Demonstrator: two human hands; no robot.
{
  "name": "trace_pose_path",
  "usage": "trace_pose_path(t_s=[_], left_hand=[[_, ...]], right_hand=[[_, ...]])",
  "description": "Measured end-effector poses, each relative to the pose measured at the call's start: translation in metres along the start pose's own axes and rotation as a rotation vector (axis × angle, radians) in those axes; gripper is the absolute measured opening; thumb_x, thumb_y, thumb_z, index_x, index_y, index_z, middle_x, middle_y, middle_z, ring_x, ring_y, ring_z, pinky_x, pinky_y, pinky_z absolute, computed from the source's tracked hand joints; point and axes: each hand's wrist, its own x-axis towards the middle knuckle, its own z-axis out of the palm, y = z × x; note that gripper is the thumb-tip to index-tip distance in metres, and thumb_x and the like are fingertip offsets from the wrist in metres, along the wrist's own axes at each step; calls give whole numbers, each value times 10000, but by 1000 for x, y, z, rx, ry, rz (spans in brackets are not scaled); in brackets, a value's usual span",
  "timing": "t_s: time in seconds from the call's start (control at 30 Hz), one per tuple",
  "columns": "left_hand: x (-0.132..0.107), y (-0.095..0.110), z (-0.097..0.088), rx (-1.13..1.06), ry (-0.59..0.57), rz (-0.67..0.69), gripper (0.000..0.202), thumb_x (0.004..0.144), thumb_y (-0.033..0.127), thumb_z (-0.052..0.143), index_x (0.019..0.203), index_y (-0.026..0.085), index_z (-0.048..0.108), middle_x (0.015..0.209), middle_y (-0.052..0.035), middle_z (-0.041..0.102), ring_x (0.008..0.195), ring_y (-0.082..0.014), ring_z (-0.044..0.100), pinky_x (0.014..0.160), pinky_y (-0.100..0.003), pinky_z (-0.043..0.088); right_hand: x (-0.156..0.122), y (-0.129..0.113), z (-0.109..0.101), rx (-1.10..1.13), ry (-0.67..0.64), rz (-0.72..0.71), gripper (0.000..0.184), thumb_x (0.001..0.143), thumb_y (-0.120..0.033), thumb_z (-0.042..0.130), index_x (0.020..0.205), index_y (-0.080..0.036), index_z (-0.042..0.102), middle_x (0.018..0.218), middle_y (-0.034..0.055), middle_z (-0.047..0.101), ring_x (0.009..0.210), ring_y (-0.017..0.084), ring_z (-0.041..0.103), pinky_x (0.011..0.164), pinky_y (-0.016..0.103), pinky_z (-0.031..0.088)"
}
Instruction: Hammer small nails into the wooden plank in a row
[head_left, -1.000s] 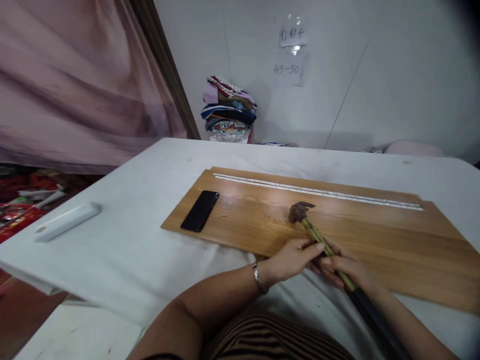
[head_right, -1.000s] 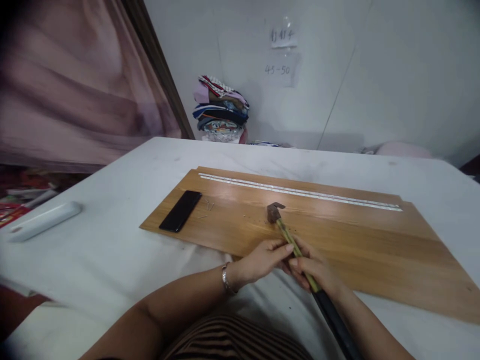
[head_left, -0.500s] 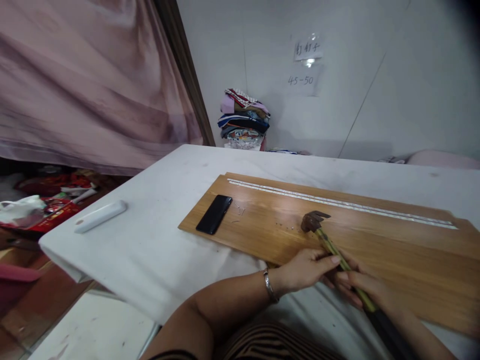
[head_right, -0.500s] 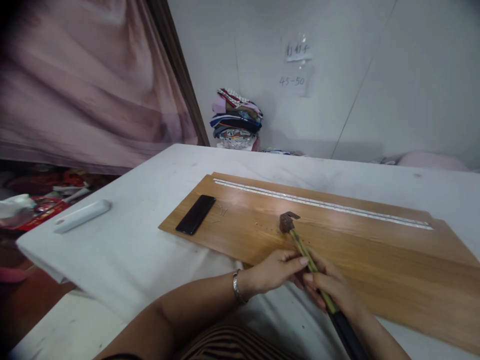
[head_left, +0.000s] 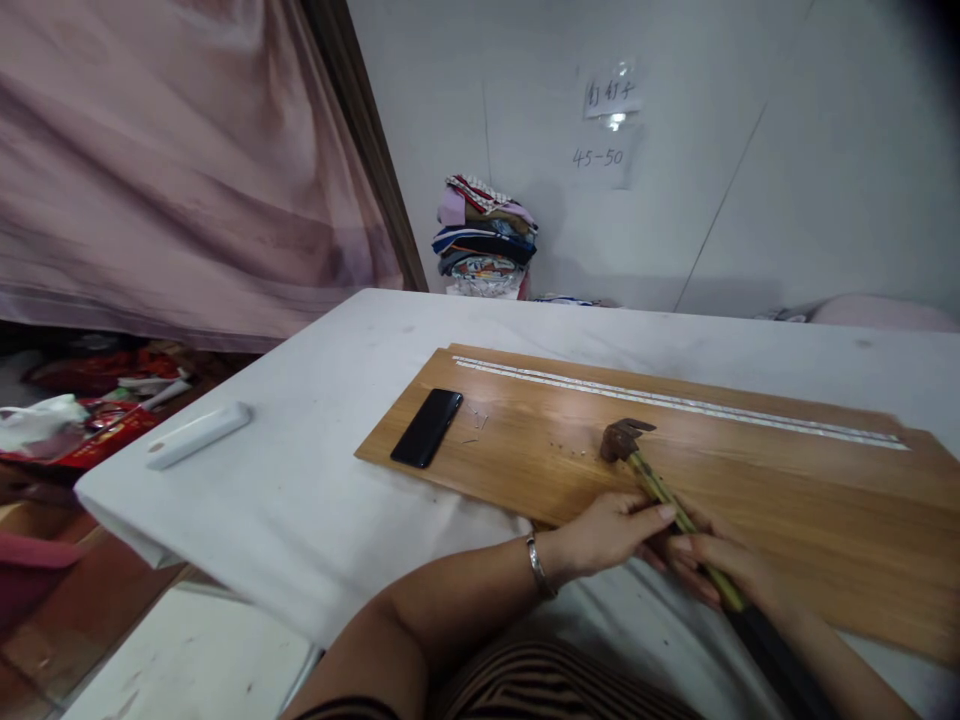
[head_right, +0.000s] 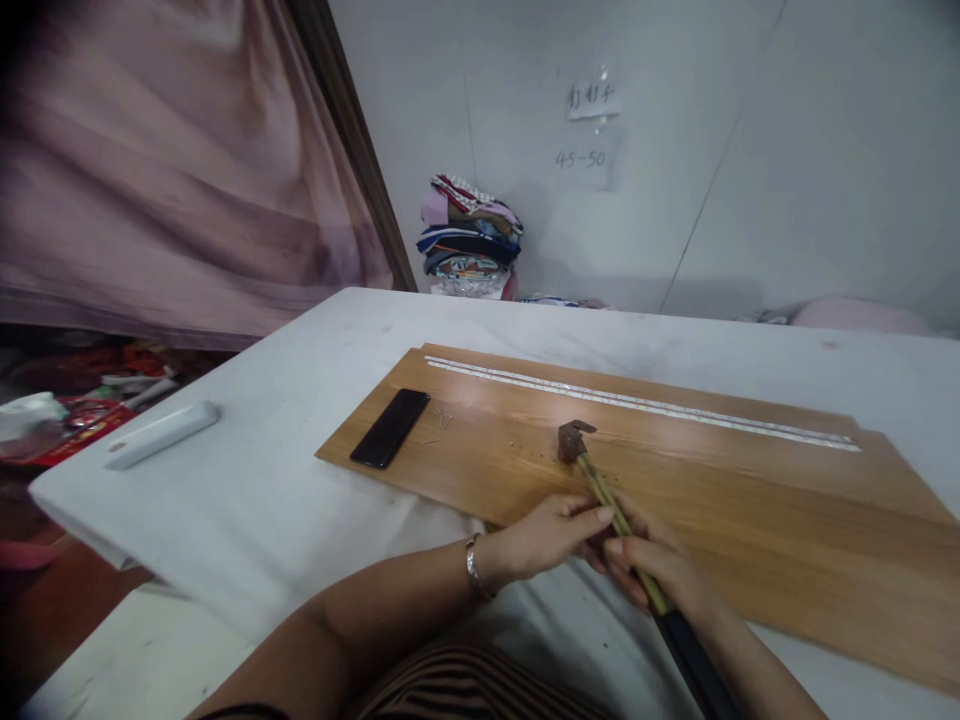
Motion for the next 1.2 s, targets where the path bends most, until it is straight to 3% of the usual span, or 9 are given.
trace_pose_path(t_s=[0.2,0.3,0.37,0.47,0.57,0.7,0.77,0.97,1.2], left_hand=[[-13,15,-11,139,-68,-4,552,774,598,566,1039,124,670,901,-83,658,740,-148,598,642,-267,480],[-26,21,-30,295,-71,-48,482,795,550,563,944,106,675,808,-71,652,717,-151,606,596,-249,477],[-39,25,-47,373,-24,-67,449,806,517,565,958,109,674,775,-56,659,664,-130,592,583,-236,463],[-60,33,-80,499,193,-67,430,800,500,579,990,128,683,818,-56,697,701,-142,609,647,-255,480],[-82,44,-113,709,477,38,408,816,478,555,1057,171,672,1032,-57,710,926,-192,636,819,-290,487],[-107,54,-146,1174,825,-18,405,853,473,476,1075,194,670,978,-55,712,843,-207,649,758,-296,481],[-114,56,-157,1364,885,-30,369,880,442,437,1024,211,685,1053,-52,692,898,-210,643,762,-286,471],[-115,57,-172,1599,807,-109,346,920,314,378,942,197,703,1040,-62,668,967,-202,623,781,-270,462],[-106,66,-172,1712,681,-161,306,915,263,418,976,189,709,1017,-84,672,978,-204,618,789,-270,461]], right_hand=[[-1,-7,3,18,-29,-8,545,719,-391,669,1189,-157,525,452,-94,443,287,40,293,307,156,258],[-1,-14,8,43,-29,-18,338,701,-385,680,941,-176,568,488,-84,456,288,29,298,299,154,262],[1,-16,11,70,0,-17,288,690,-342,683,893,-185,552,527,-85,465,290,19,296,291,145,253],[4,-14,11,111,-8,-25,240,694,-306,656,867,-187,538,510,-92,454,285,21,293,280,141,251],[5,-11,10,147,-15,-35,238,698,-271,634,896,-186,536,507,-96,453,277,25,293,269,142,250],[3,-15,9,145,-11,-38,257,690,-268,645,906,-191,529,511,-98,459,276,24,296,272,141,256],[1,-18,8,130,-10,-42,209,693,-279,647,833,-191,519,499,-95,449,279,21,295,280,141,257],[-5,-16,3,74,28,-34,239,712,-330,662,851,-190,527,531,-82,448,302,21,290,291,149,251],[-7,-9,-7,34,26,10,222,746,-350,656,844,-191,536,544,-77,432,315,21,291,306,153,250]])
